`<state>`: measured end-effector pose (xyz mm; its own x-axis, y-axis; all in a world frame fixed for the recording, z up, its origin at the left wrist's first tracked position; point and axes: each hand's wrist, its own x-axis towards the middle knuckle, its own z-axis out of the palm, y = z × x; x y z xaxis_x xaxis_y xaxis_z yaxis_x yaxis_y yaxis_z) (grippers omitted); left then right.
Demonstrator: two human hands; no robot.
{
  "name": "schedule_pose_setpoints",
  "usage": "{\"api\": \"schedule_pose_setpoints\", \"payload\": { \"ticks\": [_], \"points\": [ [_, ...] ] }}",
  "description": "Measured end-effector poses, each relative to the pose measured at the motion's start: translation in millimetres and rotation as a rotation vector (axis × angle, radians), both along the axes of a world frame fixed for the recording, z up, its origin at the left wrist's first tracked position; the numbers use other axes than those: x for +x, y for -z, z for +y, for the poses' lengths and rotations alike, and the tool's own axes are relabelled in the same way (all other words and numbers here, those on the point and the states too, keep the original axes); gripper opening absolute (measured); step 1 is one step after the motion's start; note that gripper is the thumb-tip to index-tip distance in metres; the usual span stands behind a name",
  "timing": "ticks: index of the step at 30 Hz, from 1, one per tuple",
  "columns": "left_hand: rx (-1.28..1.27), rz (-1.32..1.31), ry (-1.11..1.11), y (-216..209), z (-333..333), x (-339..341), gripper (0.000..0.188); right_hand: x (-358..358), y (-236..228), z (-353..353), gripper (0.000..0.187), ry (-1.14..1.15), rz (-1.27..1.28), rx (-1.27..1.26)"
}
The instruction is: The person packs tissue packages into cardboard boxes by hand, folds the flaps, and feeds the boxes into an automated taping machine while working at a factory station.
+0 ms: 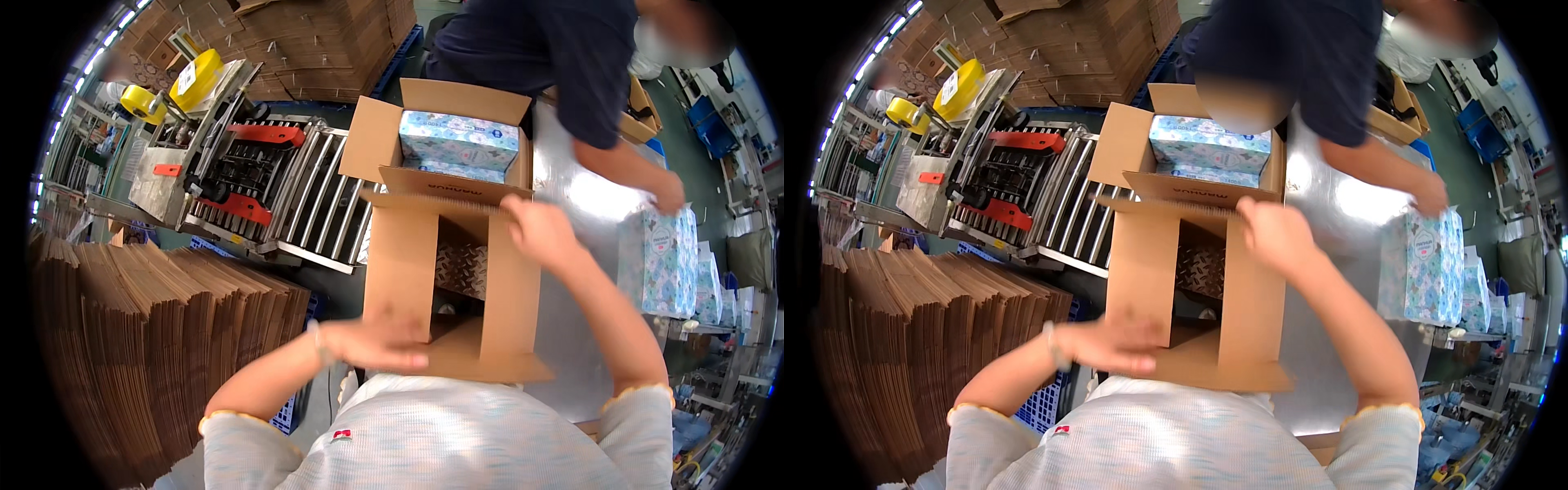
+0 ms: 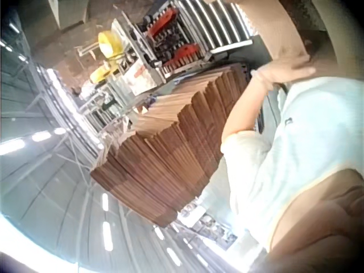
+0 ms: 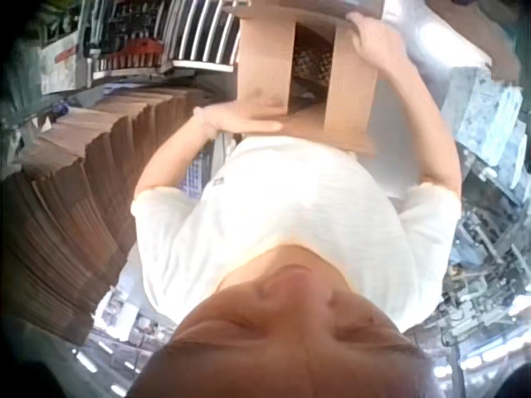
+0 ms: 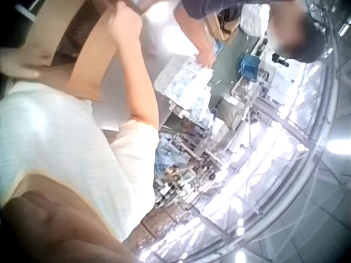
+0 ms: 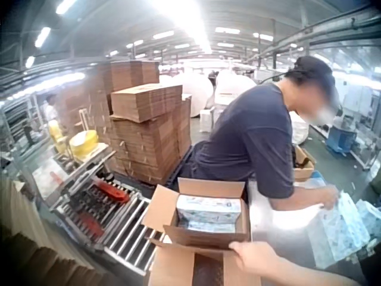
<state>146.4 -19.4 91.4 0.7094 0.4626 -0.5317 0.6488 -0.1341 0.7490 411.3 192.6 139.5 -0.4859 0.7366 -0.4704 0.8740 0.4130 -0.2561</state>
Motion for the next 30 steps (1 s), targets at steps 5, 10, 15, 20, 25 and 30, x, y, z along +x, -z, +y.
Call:
{"api": "schedule_pose_setpoints", "payload": {
  "ticks": [5,10,15,20,25,30],
  "points": [
    [0.725,0.181,-0.011,-44.7,24.0,13.1,0.071,53.8,68.8,-48.8,0.070,-0.420,0.166,0.155],
    [1.020,0.294,-0.360,57.5,85.7,-15.9,0.080,24.1,40.5,-0.9,0.048,0.118,0.425,-0.551],
    [0.933,0.217,-0.528,93.9,94.2,-111.8,0.063,30.9,129.6,-8.9,0.012,0.747,1.144,0.146],
    [0.143,-0.297,-1.373,143.3,26.6,-326.4,0.052,-15.6,315.1,-91.4,0.097,1.151,0.500,-0.285],
    [-0.793,-0.517,-1.671,135.0,26.3,-341.2,0.086,-93.4,198.5,-102.9,0.034,0.784,1.240,-0.929],
    [-0.575,-0.032,-1.285,224.5,76.5,-247.2,0.084,-131.1,53.0,-123.7,0.027,0.393,1.053,-0.491]
  ]
}}
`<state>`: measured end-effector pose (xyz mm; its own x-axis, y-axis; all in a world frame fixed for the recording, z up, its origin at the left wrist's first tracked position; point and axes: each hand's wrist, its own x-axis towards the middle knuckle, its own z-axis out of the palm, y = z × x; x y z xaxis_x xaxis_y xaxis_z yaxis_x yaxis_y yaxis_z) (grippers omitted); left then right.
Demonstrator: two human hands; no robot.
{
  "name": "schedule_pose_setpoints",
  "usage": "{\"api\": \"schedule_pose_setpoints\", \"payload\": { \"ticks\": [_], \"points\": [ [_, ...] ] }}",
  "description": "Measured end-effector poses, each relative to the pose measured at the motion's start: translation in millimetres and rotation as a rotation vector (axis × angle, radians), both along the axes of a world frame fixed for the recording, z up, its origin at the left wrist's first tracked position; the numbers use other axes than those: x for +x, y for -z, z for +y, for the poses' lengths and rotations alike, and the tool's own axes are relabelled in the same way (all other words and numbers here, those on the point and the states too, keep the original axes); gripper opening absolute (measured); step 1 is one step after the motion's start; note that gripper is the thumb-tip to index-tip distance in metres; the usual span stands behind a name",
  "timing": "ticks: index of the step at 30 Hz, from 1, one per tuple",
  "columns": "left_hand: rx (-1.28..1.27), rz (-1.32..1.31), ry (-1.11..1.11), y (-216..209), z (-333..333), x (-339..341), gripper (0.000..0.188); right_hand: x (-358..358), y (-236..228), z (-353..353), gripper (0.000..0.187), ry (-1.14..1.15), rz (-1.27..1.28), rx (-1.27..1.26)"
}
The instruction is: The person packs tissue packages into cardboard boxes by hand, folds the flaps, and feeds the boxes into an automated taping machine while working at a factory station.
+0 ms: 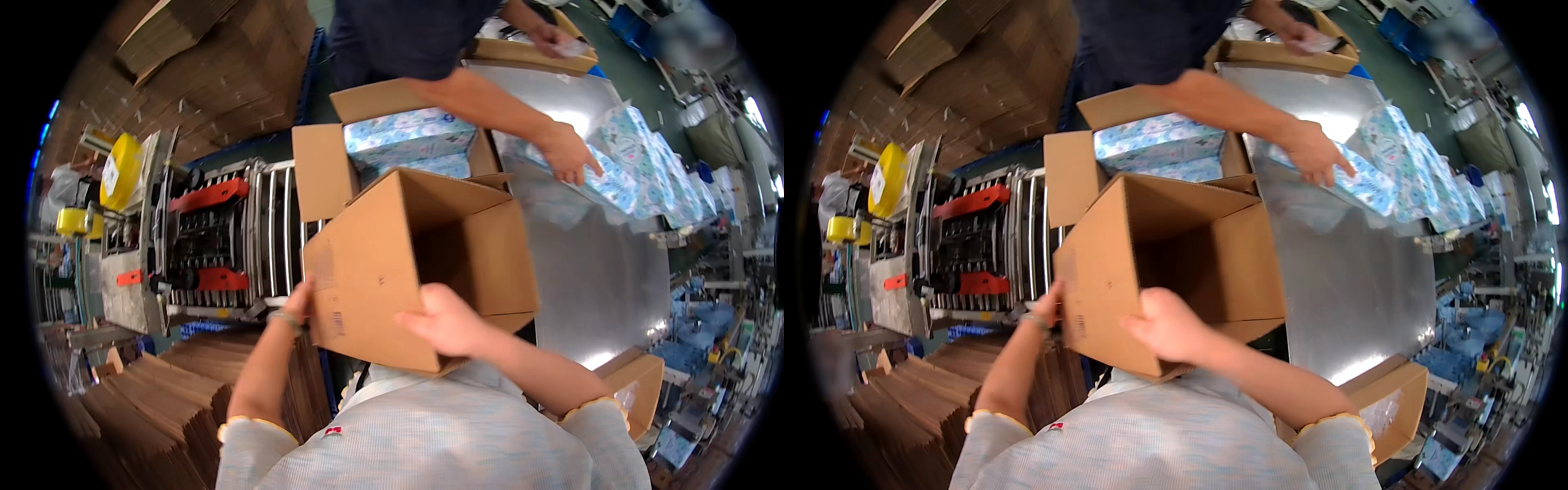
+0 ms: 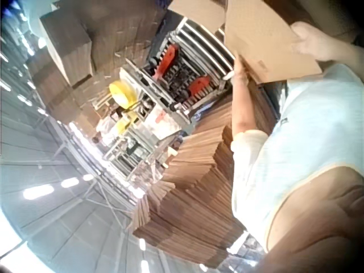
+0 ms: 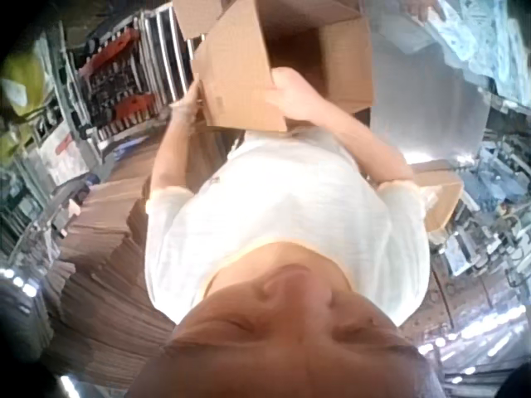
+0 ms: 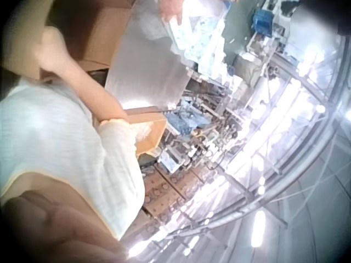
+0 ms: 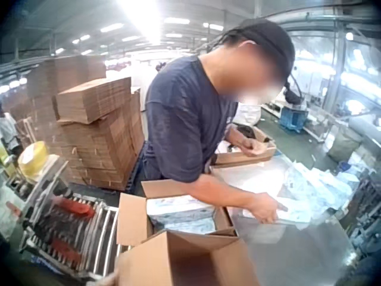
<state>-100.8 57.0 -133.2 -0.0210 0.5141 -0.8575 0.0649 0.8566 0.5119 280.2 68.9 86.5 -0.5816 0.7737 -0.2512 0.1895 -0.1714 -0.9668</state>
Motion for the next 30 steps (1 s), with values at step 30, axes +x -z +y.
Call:
{"api": "schedule_pose_setpoints", "payload": {
  "ticks": [30],
  "points": [
    [1.144,1.634,0.359,-67.4,50.4,192.0,0.049,530.5,79.2,178.4,0.068,1.041,-1.361,0.671]
  ]
}}
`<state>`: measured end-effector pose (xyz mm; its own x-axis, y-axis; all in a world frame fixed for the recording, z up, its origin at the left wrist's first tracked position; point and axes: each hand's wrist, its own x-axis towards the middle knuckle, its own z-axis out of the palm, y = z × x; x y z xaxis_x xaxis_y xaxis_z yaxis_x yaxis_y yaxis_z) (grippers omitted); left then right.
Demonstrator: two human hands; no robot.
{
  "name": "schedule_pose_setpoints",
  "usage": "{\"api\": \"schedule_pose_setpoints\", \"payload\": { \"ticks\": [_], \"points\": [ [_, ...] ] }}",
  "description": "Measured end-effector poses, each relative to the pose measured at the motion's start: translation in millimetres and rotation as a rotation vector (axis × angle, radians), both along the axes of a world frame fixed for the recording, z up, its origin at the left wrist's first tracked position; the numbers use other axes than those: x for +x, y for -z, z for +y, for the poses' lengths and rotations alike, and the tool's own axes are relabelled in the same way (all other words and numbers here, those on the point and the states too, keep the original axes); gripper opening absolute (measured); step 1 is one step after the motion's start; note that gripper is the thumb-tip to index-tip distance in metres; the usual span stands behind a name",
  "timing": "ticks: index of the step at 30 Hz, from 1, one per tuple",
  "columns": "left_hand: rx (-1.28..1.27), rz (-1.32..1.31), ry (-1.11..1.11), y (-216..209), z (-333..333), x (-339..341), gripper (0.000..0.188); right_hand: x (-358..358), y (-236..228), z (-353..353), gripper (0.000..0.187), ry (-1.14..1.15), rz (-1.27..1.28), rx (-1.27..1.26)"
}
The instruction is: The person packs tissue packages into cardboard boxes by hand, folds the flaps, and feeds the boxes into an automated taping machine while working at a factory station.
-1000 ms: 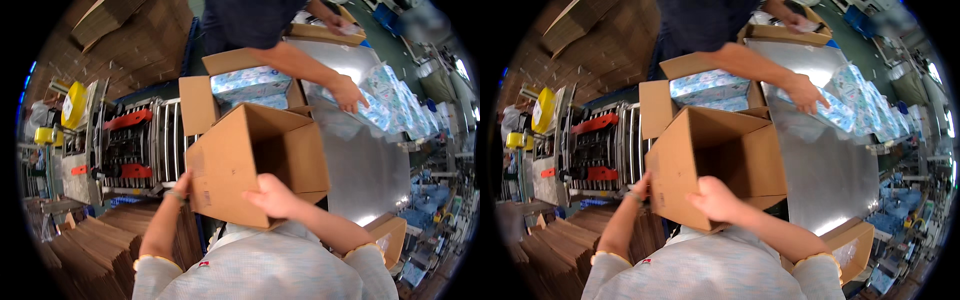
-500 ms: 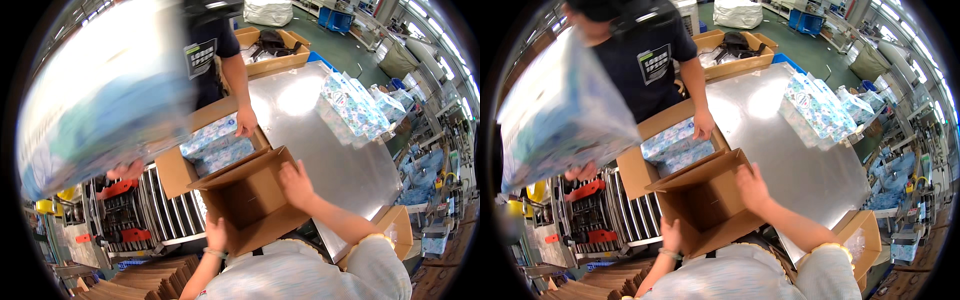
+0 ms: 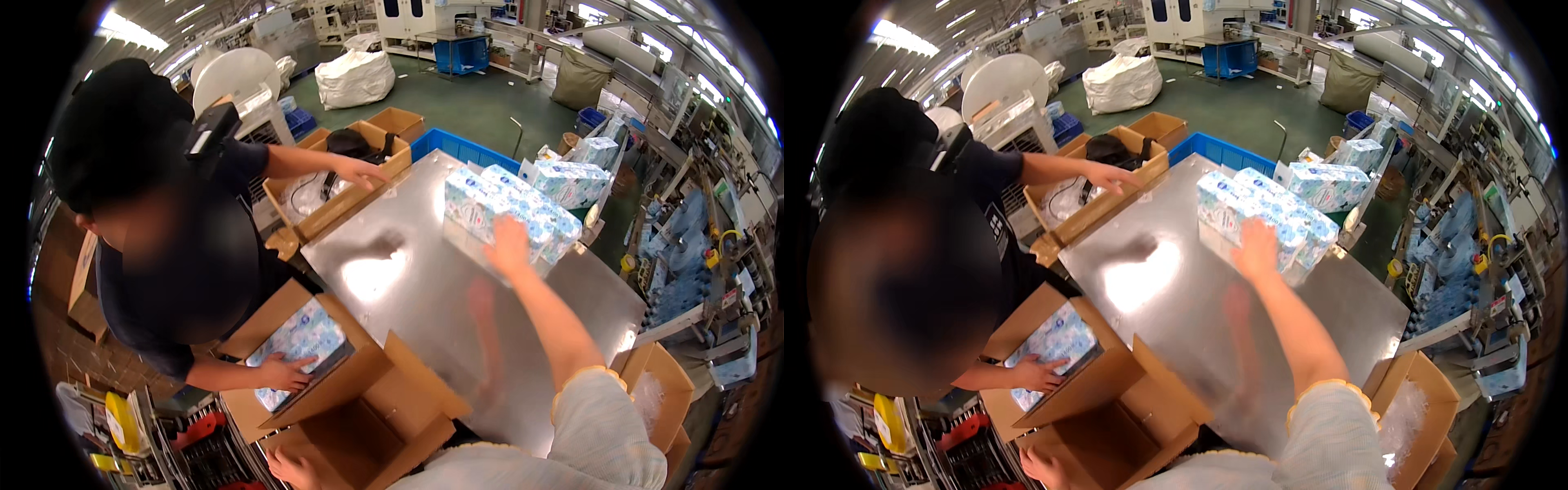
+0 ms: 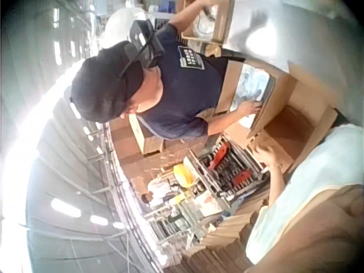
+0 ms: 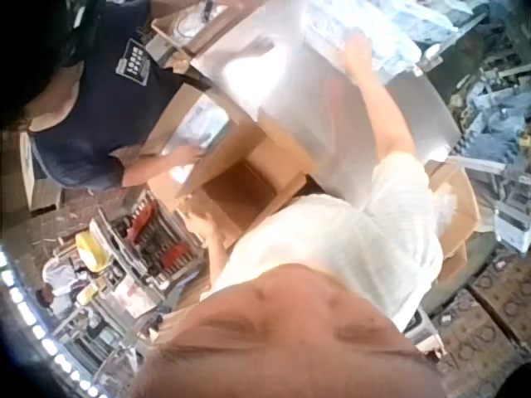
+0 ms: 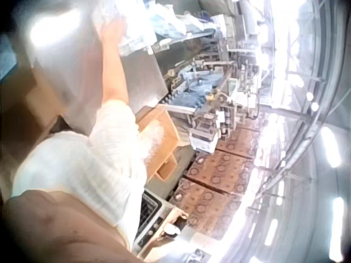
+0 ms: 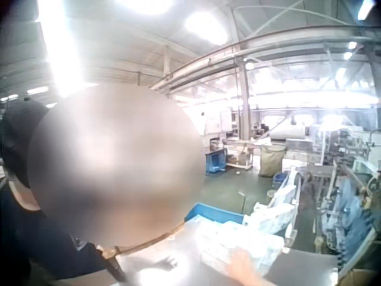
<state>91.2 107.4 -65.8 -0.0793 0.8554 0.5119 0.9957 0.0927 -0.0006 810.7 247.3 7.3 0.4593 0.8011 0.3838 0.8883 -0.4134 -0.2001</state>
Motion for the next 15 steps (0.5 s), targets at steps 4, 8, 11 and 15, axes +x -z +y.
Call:
{"api": "schedule_pose_setpoints", "payload": {
  "ticks": [4,8,11,15],
  "points": [
    [-0.180,-0.283,0.424,-79.9,16.4,122.8,0.049,93.7,13.3,-13.2,0.096,0.289,0.163,-0.244],
    [-0.223,-0.210,0.504,-100.4,23.5,203.6,0.052,97.2,30.6,-33.8,0.095,0.132,0.223,0.076],
    [-0.338,-0.324,0.703,-88.1,34.0,232.7,0.042,173.0,45.2,-76.2,0.089,0.366,0.240,0.270],
    [-0.418,-0.366,0.859,-83.8,37.6,253.8,0.035,204.9,15.6,-93.8,0.099,0.288,0.291,-0.252]
  ]
}}
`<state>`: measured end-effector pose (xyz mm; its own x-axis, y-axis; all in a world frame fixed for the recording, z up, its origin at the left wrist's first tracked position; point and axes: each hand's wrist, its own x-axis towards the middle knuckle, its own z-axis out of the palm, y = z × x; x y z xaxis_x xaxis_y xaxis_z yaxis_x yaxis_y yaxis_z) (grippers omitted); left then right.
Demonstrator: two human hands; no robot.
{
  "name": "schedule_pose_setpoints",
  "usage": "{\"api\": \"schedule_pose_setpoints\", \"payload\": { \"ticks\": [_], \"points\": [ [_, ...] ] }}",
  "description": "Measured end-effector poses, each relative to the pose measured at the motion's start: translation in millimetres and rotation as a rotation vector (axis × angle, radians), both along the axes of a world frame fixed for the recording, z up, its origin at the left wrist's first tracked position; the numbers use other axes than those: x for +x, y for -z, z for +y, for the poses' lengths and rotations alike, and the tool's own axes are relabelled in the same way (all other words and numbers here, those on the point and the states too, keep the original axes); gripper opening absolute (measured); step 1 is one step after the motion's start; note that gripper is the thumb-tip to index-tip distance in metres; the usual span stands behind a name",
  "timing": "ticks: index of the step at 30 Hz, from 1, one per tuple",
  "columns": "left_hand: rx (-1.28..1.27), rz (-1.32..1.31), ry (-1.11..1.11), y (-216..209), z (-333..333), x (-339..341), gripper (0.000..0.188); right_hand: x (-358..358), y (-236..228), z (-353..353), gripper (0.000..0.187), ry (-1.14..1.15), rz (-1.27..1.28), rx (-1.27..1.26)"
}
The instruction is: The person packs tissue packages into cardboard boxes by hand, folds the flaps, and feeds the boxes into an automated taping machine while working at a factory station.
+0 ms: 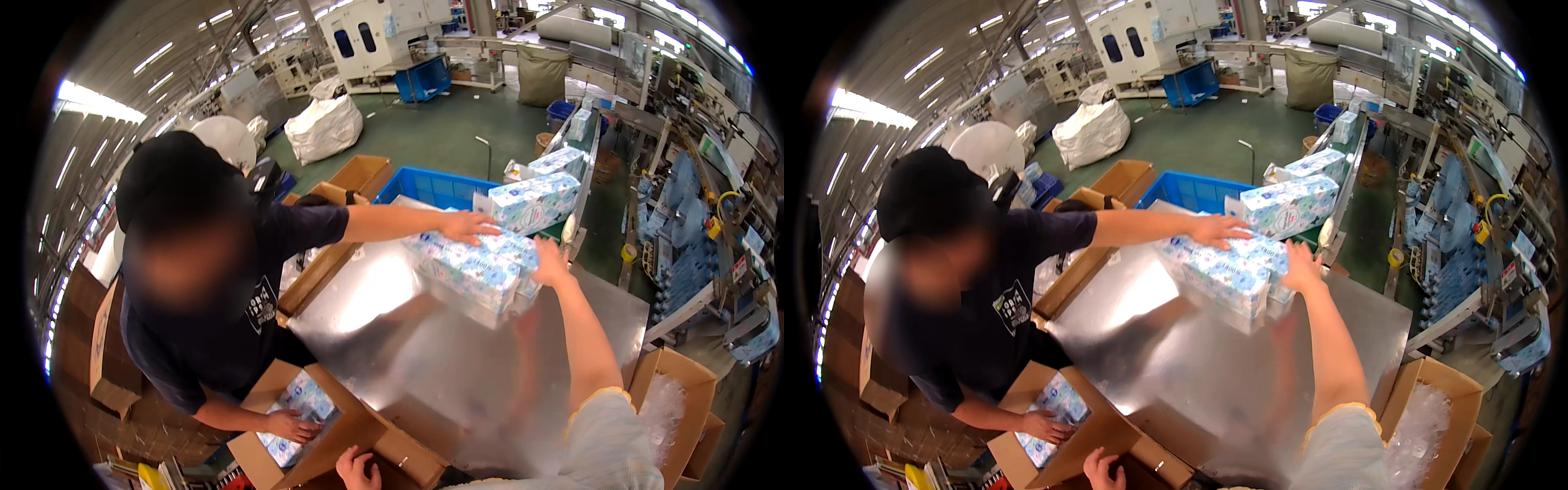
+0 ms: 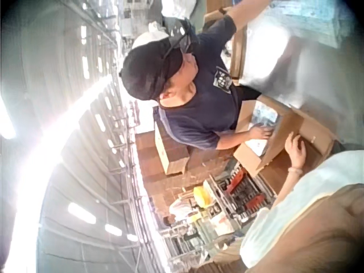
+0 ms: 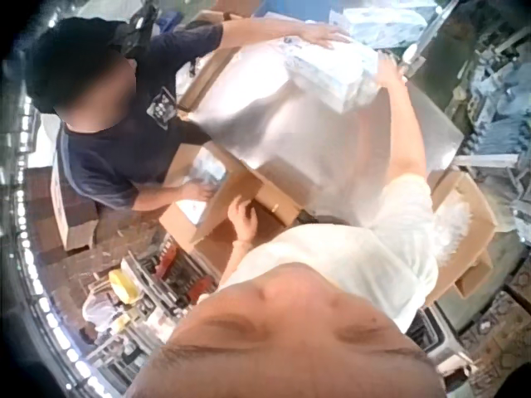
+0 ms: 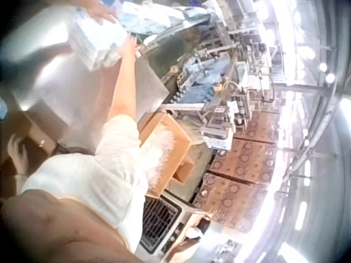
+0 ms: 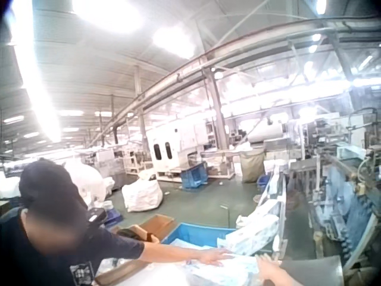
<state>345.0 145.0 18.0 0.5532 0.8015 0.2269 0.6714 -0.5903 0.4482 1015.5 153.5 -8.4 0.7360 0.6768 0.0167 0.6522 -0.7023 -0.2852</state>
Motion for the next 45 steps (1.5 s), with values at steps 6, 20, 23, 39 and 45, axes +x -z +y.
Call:
{"api": "schedule_pose_setpoints", "payload": {
  "ticks": [6,20,23,39,45],
  "points": [
    [-0.055,-0.090,0.079,-21.7,-1.8,60.1,0.030,10.7,-27.2,51.7,0.112,-0.150,0.428,0.036],
    [-0.088,-0.089,0.039,-26.2,-27.0,53.9,0.020,24.7,-20.0,112.0,0.104,-0.241,-0.090,-0.192],
    [-0.105,-0.098,0.121,-22.9,-18.5,66.1,0.022,9.7,-24.8,103.4,0.098,-0.412,0.007,-0.097],
    [0.400,0.627,0.849,-32.3,194.9,215.0,0.066,-208.3,-84.2,-172.2,0.107,-0.518,0.243,-0.242],
    [0.102,0.347,0.883,-32.8,148.3,196.4,0.060,-244.0,-70.5,-170.3,0.118,-0.285,0.235,-0.279]
  ]
}}
